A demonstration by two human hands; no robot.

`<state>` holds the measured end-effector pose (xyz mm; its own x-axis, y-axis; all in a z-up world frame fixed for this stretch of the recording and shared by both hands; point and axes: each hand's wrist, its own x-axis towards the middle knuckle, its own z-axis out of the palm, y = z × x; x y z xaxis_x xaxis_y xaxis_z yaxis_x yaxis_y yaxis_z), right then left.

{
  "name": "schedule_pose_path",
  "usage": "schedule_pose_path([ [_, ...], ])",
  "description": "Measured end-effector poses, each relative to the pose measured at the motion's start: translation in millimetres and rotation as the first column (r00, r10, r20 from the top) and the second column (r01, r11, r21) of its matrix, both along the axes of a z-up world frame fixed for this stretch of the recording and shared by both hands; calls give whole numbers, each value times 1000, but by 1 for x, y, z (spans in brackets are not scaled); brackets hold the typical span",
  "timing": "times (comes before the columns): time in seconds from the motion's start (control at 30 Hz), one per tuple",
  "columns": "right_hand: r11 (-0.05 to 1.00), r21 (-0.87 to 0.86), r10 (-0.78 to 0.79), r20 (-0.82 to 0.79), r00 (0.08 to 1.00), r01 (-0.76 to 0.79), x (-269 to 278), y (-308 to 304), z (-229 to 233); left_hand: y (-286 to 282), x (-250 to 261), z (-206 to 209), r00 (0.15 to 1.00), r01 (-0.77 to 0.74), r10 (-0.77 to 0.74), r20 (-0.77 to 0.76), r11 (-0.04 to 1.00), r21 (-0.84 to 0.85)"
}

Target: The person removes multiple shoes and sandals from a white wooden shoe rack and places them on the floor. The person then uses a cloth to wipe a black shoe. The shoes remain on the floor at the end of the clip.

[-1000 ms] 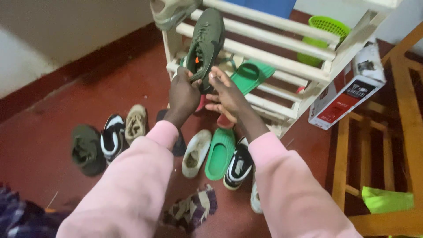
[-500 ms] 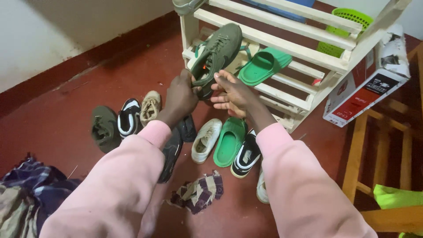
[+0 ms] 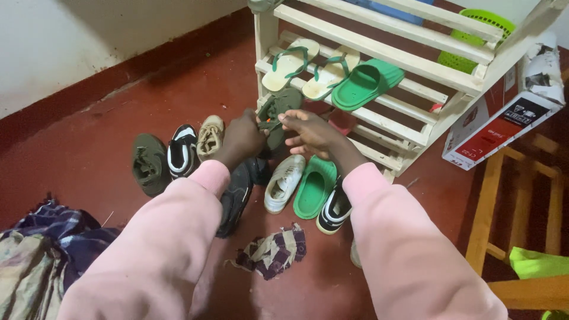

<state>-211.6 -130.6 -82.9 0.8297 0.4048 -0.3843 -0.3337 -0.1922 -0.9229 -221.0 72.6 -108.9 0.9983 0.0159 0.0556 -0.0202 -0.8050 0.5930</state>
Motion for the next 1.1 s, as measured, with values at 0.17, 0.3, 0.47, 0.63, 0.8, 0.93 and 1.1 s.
schedule_pose_path([
  [0.17,999,6,-40,19,999,40,-1,-3,-3,7,8,-11,998,46,-43,-44,996,83],
  [0.3,999,18,-39,-15,999,39,3,-6,-9,4,17,-22,993,87,-71,-98,980,177],
  [0.47,998,-4,-57,-25,998,57,11,-12,-21,-5,18,-20,973,135,-87,-216,966,219],
  [0.63,997,-21,-79,-15,997,79,13,-24,-28,-18,15,-17,941,160,-87,-328,966,205],
  [0.8,996,-65,-67,-61,996,63,10,-37,-32,-30,18,-23,912,166,-95,-398,975,148],
  [0.93,985,-145,-100,-56,993,91,6,-50,-32,-35,19,-27,896,156,-97,-433,982,103],
  [1.1,988,-127,-98,-59,993,90,3,-63,-36,-40,26,-39,906,147,-91,-413,983,107],
])
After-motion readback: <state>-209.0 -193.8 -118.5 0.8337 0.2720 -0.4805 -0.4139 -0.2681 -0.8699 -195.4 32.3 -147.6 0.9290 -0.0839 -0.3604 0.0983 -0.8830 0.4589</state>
